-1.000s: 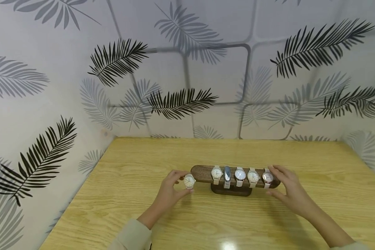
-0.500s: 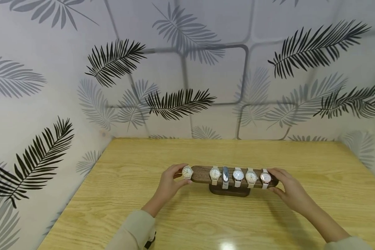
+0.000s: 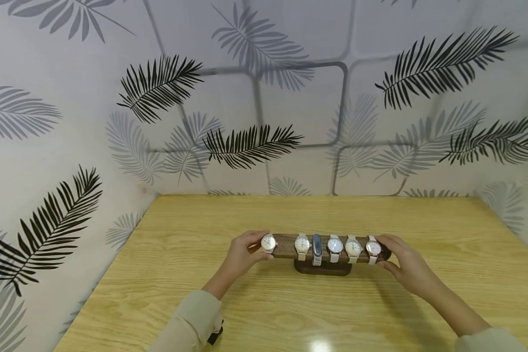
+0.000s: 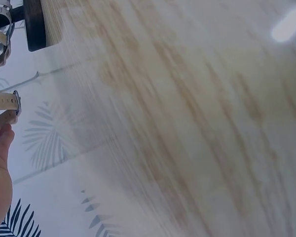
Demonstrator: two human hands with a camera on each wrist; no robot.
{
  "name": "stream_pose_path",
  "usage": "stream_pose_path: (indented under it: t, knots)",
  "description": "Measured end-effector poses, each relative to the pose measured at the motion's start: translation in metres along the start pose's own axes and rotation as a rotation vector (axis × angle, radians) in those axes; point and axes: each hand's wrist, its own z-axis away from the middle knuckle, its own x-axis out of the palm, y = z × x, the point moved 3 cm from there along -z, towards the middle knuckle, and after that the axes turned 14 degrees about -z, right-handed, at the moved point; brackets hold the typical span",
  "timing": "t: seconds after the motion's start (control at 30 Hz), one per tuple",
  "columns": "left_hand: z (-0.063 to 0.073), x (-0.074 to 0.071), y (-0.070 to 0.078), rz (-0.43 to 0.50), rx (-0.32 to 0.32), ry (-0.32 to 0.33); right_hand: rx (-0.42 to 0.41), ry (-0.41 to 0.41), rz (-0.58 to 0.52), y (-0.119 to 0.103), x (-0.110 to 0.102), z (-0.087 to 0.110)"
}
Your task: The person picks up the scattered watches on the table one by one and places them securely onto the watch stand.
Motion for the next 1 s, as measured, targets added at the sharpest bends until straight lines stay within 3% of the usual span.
stream_pose_path:
  t: [0.2,0.77,1.0]
  knots:
    - [-0.0011,0.0047,-0.0016,0.015,0.012,-0.024,-0.017,0.003,-0.008,0.0007,0.0027,-0.0011]
    - [-0.0023,0.0096,-0.0001,-0.06,0.048,-0.044,0.005,-0.022,0.009,0.0031,-0.0001,-0.0014]
    - [-0.0049,0.0102,0.0028,-0.165,0.112,-0.016,-0.008,-0.007,0.009,0.002,-0.0015,-0.0013]
